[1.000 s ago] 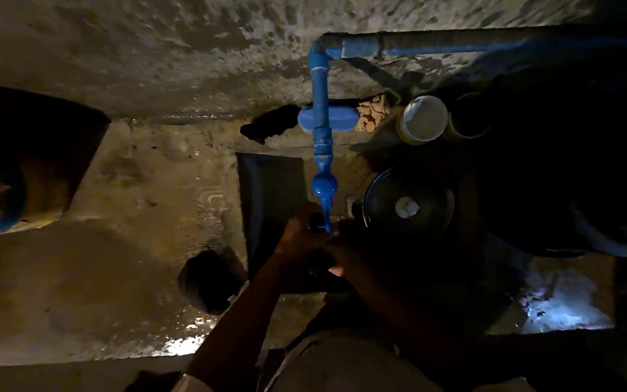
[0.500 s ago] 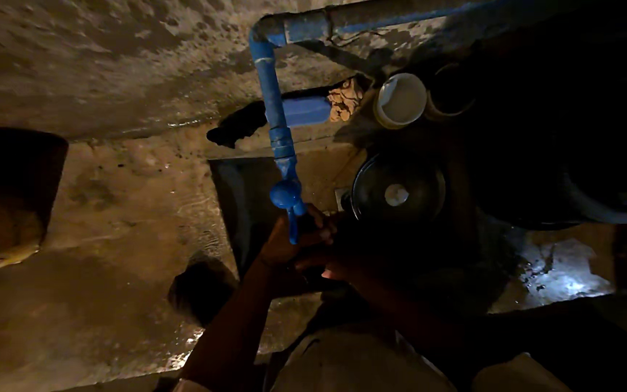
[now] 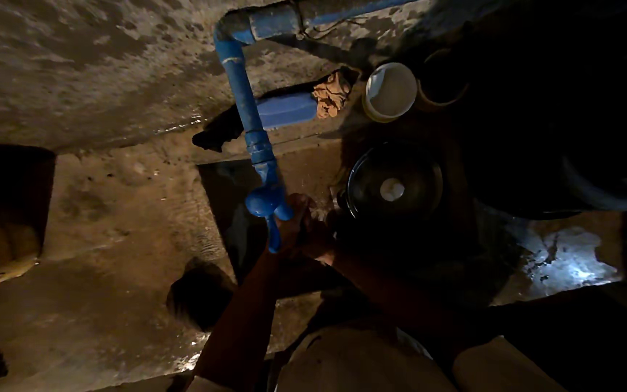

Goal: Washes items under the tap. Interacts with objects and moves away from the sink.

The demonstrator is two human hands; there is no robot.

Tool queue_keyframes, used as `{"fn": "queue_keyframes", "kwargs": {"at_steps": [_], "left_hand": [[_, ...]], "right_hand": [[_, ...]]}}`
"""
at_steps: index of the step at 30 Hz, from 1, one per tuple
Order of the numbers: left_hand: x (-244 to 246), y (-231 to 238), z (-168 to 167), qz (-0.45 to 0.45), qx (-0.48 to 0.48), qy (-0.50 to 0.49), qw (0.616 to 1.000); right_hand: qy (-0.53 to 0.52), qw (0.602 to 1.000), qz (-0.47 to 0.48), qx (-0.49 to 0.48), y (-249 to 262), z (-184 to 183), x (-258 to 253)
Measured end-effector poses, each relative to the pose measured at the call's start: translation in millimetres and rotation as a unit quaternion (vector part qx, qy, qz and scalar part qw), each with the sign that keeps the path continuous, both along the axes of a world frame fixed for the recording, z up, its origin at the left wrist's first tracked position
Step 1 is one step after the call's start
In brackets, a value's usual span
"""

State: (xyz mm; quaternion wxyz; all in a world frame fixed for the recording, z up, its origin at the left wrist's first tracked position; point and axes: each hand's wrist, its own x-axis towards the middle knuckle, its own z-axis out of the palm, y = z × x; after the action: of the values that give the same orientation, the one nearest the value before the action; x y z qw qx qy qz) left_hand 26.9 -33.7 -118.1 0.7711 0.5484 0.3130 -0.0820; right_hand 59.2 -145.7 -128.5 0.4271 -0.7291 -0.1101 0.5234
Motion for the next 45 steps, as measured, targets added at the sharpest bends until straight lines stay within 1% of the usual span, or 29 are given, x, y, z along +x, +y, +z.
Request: {"fn": "queue_keyframes", "kwargs": {"at_steps": [3,5,6,8,10,12,14,15,16,18,20,22,24,25,26,27,29,30,32,33,35,37,38,40,41,42,44,45], "left_hand": [[5.3,-7.6,-9.9,0.055,0.058,0.073,0.994],[7.5,-13.3,-14.4,0.100,0.080,0.108,0.986],[5.8,-15.2,-14.6,0.102,0.085,0.109,0.985],[-0.3,-13.7,-7.9,0.050,0.090,0.081,0.991],[-5.8,-10.0,6.1,-0.022,0.109,0.054,0.992],[-11.5,-8.5,16.8,-0.076,0.145,-0.003,0.986],[-18.2,-11.5,24.4,-0.130,0.197,-0.059,0.970],[-20.6,-14.2,27.3,-0.152,0.217,-0.084,0.960],[-21.6,-16.8,30.3,-0.170,0.234,-0.100,0.952],[-19.9,-19.7,35.2,-0.184,0.250,-0.126,0.942],[-14.0,-20.0,43.7,-0.193,0.233,-0.143,0.942],[-6.5,-20.3,48.7,-0.193,0.221,-0.140,0.946],[1.0,-21.5,49.9,-0.179,0.200,-0.116,0.956],[4.1,-22.7,49.7,-0.161,0.175,-0.092,0.967],[5.9,-23.8,47.3,-0.134,0.131,-0.067,0.980],[6.9,-24.6,43.4,-0.099,0.082,-0.044,0.991],[8.0,-25.4,34.9,-0.040,0.027,0.004,0.999],[7.7,-25.7,30.9,-0.016,0.025,0.037,0.999],[5.7,-26.4,17.2,0.020,0.040,0.104,0.994],[3.2,-26.5,8.6,0.035,0.052,0.125,0.990],[-3.1,-28.9,-9.6,0.070,0.055,0.144,0.986],[-8.7,-31.5,-24.7,0.101,0.041,0.144,0.984],[-9.7,-31.2,-23.9,0.114,0.042,0.150,0.981],[-10.4,-29.7,-15.7,0.122,0.049,0.192,0.973],[-10.8,-29.2,-15.0,0.132,0.053,0.211,0.967],[-12.4,-29.0,-16.4,0.144,0.054,0.225,0.962],[-17.9,-28.6,-22.4,0.161,0.060,0.239,0.956],[-21.4,-27.7,-24.2,0.166,0.062,0.244,0.953]], "right_hand": [[0.002,0.997,0.039,-0.062,2.9,-9.8,1.9],[0.008,0.997,0.029,-0.072,1.9,-12.1,0.9],[0.042,0.997,0.018,-0.063,-1.1,-11.5,2.3],[0.130,0.991,-0.002,-0.024,-10.2,-5.5,10.2],[0.186,0.982,-0.008,0.008,-19.4,-2.5,13.7],[0.220,0.975,0.007,-0.012,-24.2,5.3,17.7],[0.224,0.972,0.026,-0.065,-26.5,17.3,20.4],[0.217,0.973,0.015,-0.075,-28.2,22.9,19.6],[0.212,0.975,-0.011,-0.065,-31.5,24.5,15.8],[0.209,0.974,-0.091,0.012,-41.0,16.9,2.3],[0.202,0.967,-0.128,0.084,-46.3,18.1,-3.9],[0.216,0.960,-0.154,0.092,-43.8,19.9,-7.9],[0.247,0.952,-0.170,0.053,-37.0,18.2,-11.3],[0.235,0.959,-0.159,0.016,-33.8,19.0,-10.6],[0.203,0.971,-0.125,-0.019,-30.7,24.9,-5.8],[0.144,0.984,-0.096,-0.028,-27.5,29.9,-1.9],[0.038,0.998,-0.055,-0.004,-24.4,25.8,-1.4],[0.012,0.999,-0.034,-0.006,-23.5,20.1,-2.1],[-0.032,0.998,0.028,-0.056,-21.7,11.7,-2.6],[-0.032,0.995,0.049,-0.079,-20.2,10.2,-3.1],[-0.037,0.987,0.096,-0.125,-16.4,12.6,-3.1],[-0.090,0.973,0.150,-0.152,-12.1,21.4,-3.0],[-0.133,0.963,0.174,-0.155,-11.0,23.5,-4.1],[-0.200,0.947,0.199,-0.152,-13.3,14.8,-11.9],[-0.189,0.951,0.195,-0.151,-13.2,11.0,-16.5],[-0.153,0.963,0.171,-0.141,-13.5,6.1,-22.4],[-0.110,0.977,0.135,-0.126,-13.1,-1.6,-32.8],[-0.096,0.980,0.131,-0.116,-11.9,-1.0,-36.2]]}}
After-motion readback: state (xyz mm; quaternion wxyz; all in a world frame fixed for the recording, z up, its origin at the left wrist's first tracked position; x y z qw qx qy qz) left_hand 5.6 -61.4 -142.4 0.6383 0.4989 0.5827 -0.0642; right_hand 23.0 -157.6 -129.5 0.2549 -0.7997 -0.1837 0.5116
